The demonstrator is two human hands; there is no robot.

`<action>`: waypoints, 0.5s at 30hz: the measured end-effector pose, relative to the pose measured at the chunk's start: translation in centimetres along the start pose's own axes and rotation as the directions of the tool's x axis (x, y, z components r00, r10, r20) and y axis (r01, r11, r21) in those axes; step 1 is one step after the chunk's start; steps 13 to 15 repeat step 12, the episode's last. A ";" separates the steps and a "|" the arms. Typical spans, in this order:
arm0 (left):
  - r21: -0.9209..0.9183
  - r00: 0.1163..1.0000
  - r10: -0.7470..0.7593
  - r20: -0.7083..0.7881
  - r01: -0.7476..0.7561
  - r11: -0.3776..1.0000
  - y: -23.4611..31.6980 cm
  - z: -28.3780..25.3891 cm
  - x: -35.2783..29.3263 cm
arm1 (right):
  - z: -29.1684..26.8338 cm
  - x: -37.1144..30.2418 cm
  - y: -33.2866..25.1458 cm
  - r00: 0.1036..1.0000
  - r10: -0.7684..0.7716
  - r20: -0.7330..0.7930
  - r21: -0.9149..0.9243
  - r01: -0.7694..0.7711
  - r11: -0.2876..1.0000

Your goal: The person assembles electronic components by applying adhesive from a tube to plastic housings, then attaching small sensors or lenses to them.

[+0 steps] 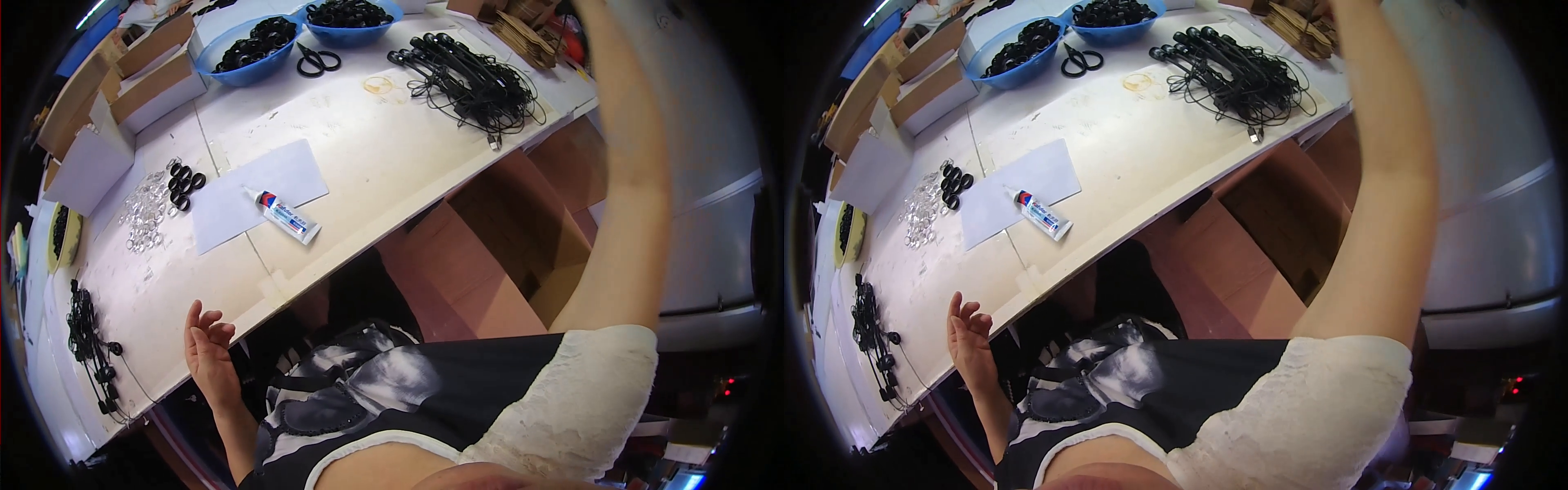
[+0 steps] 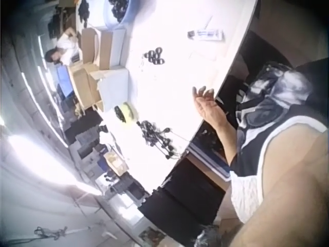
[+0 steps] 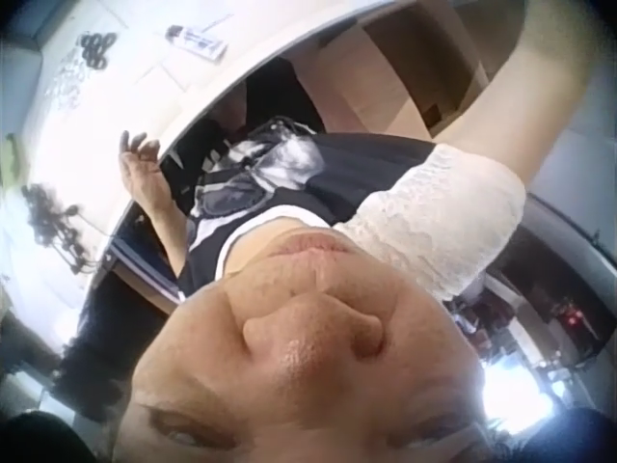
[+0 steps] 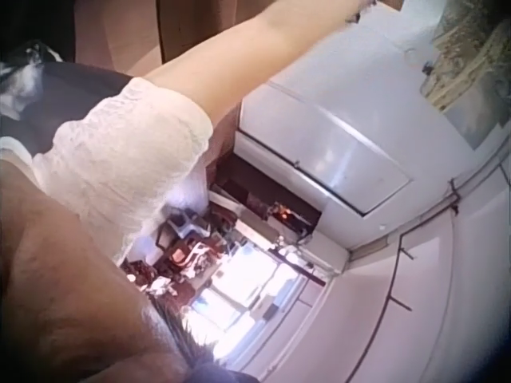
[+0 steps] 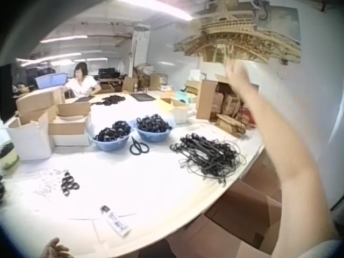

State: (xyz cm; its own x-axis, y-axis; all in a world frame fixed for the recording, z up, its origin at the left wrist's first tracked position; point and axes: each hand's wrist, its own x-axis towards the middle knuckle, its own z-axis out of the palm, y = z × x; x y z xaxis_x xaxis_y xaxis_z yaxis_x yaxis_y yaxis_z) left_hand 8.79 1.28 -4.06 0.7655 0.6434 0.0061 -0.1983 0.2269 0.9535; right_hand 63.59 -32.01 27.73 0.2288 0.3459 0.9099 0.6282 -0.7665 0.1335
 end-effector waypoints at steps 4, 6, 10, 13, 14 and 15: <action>0.012 1.000 -0.025 0.007 0.025 1.000 0.3 -0.2 -0.5 | 5.6 -17.5 -4.1 0.919 0.094 0.384 -0.109 -0.055 0.992; 0.080 0.999 -0.031 -0.035 0.033 0.996 0.5 -0.9 -0.9 | 7.3 -22.3 -5.6 0.750 0.318 0.580 -0.303 -0.163 0.939; 0.079 0.992 -0.025 -0.124 0.036 0.996 1.3 -3.0 -2.0 | 11.0 -26.4 -7.9 0.743 0.313 0.592 -0.247 -0.202 0.948; 0.198 0.978 -0.022 -0.207 0.064 0.978 1.7 -4.6 -3.3 | 14.0 -25.9 -12.8 0.732 0.283 0.620 -0.173 -0.224 0.959; 0.198 0.978 -0.022 -0.207 0.064 0.978 1.7 -4.6 -3.3 | 14.0 -25.9 -12.8 0.732 0.283 0.620 -0.173 -0.224 0.959; 0.198 0.978 -0.022 -0.207 0.064 0.978 1.7 -4.6 -3.3 | 14.0 -25.9 -12.8 0.732 0.283 0.620 -0.173 -0.224 0.959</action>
